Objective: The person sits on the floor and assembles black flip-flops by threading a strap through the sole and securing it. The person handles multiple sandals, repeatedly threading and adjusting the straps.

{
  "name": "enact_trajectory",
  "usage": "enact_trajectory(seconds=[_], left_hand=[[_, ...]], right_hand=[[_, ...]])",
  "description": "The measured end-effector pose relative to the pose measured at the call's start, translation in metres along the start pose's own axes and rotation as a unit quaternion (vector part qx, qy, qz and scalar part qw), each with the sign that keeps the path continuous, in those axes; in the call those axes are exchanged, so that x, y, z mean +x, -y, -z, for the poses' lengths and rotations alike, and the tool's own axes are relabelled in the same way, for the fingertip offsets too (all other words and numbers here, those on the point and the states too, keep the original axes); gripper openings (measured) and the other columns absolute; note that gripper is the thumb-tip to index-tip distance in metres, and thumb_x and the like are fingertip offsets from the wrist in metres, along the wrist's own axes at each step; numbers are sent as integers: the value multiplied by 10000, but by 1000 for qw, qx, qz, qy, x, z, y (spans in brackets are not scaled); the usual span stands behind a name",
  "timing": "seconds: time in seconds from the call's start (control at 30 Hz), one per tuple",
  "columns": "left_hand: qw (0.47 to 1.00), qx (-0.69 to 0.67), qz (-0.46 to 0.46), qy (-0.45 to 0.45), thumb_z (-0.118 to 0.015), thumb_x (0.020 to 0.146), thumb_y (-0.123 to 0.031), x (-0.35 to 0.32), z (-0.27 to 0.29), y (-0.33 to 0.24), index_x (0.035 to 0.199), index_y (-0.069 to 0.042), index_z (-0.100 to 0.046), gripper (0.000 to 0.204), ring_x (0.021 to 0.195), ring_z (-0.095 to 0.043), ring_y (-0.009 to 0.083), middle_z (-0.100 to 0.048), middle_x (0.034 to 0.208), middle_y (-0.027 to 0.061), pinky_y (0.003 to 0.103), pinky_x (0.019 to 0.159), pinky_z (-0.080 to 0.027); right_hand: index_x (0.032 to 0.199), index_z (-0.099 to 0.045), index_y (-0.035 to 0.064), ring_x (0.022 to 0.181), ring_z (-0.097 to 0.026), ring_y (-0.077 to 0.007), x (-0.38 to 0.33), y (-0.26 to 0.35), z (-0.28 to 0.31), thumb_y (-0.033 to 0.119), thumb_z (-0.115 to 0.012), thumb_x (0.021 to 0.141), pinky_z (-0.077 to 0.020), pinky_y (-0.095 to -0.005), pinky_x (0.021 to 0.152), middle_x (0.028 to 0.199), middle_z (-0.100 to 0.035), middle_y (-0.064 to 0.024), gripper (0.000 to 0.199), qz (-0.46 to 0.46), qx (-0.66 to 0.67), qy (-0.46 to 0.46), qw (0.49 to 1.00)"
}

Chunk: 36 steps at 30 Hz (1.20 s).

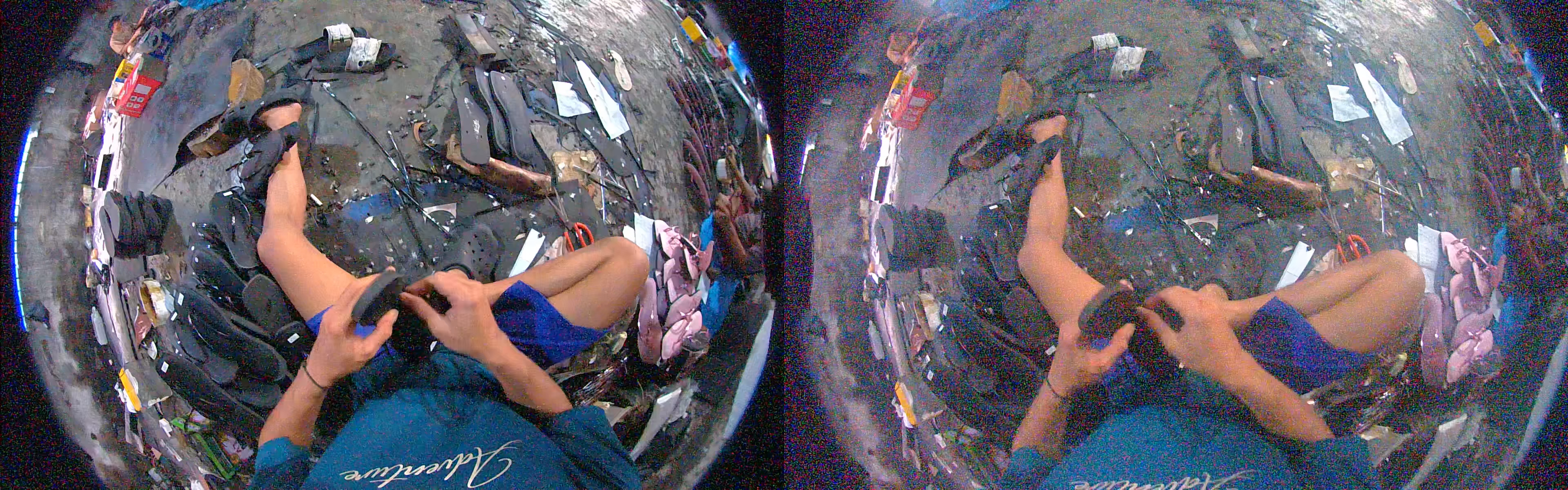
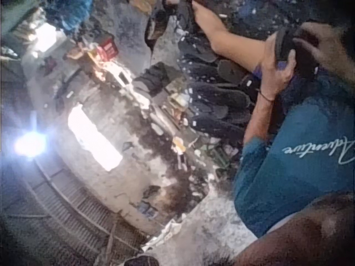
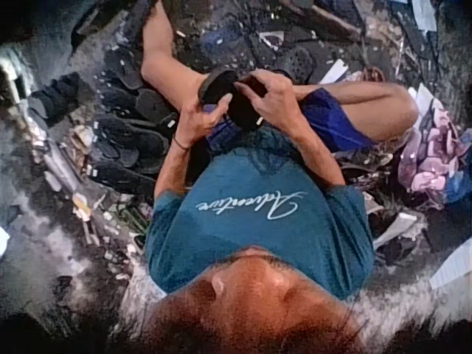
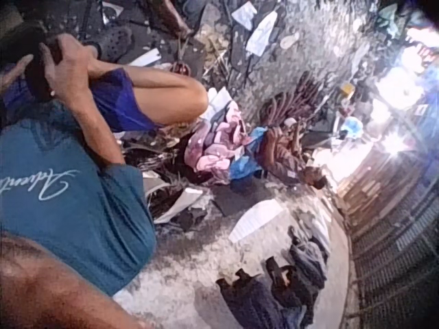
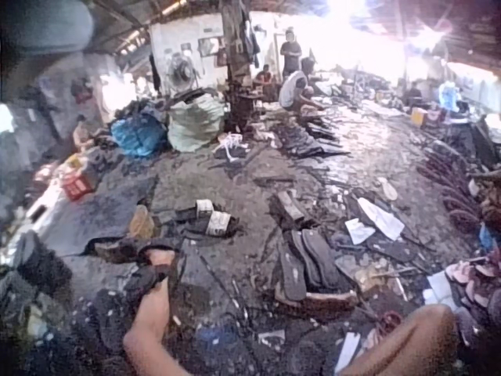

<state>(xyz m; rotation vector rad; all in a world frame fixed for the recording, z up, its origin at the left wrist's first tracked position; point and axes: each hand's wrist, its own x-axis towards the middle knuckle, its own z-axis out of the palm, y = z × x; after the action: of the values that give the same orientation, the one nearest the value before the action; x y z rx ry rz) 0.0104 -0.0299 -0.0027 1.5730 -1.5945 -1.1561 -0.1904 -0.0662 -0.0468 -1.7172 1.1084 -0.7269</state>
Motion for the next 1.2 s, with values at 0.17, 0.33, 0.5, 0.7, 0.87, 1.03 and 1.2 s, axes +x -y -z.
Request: enact_trajectory(seconds=[0.17,0.33,0.5,0.7,0.87,1.03,1.2], left_hand=[[998,-55,-30,11,-740,823,-36,0,-2,18,1252,31,-592,458,1112,-647,265,-634,1236,156,362,947,-514],[967,-223,65,-102,-686,869,-16,8,6,13,1308,31,-541,464,1113,-636,235,-605,1288,120,360,945,-518],[921,-248,109,-278,-574,949,-56,-4,-48,27,1393,38,-450,470,1110,-620,204,-538,1361,148,334,939,-515],[864,-451,223,-25,-528,999,-120,-33,-56,45,1204,23,-587,256,925,-627,134,-662,1040,69,299,869,-512],[831,-507,224,52,-572,951,-72,-30,-64,49,1114,-23,-613,175,906,-636,150,-668,980,49,281,837,-507],[932,-347,99,-20,-650,914,-120,21,-37,5,1245,24,-551,374,1027,-616,165,-655,1134,97,315,935,-480],[895,-412,99,-140,-649,929,-111,53,-20,12,1267,25,-543,379,976,-632,132,-667,1109,66,282,889,-508]], right_hand=[[1036,-611,-13,833,-652,-162,12,4,10,38,-757,847,-521,-298,700,828,-683,-79,244,-87,174,49,980],[1197,-538,9,1041,-651,-230,14,-8,6,214,-813,824,-540,-385,900,1109,-672,-137,507,-151,274,31,949],[1195,-590,62,1360,-436,-372,38,-11,47,59,-728,827,-380,-426,1096,1425,-474,-219,393,-49,-37,-62,996],[1026,-664,101,1335,-468,-375,70,-22,102,69,-740,817,-396,-424,1093,1428,-486,-203,225,58,-41,11,997],[1030,-656,93,1334,-474,-364,73,-24,98,59,-720,831,-398,-422,1095,1433,-487,-195,211,66,-24,49,996],[1091,-653,75,1304,-512,-291,86,-40,60,-6,-699,838,-455,-394,1020,1445,-491,-166,270,85,-48,-49,994],[1328,-557,60,884,-613,-130,59,-55,-5,89,-626,954,-519,-273,702,1095,-625,-35,382,-177,448,89,872]])
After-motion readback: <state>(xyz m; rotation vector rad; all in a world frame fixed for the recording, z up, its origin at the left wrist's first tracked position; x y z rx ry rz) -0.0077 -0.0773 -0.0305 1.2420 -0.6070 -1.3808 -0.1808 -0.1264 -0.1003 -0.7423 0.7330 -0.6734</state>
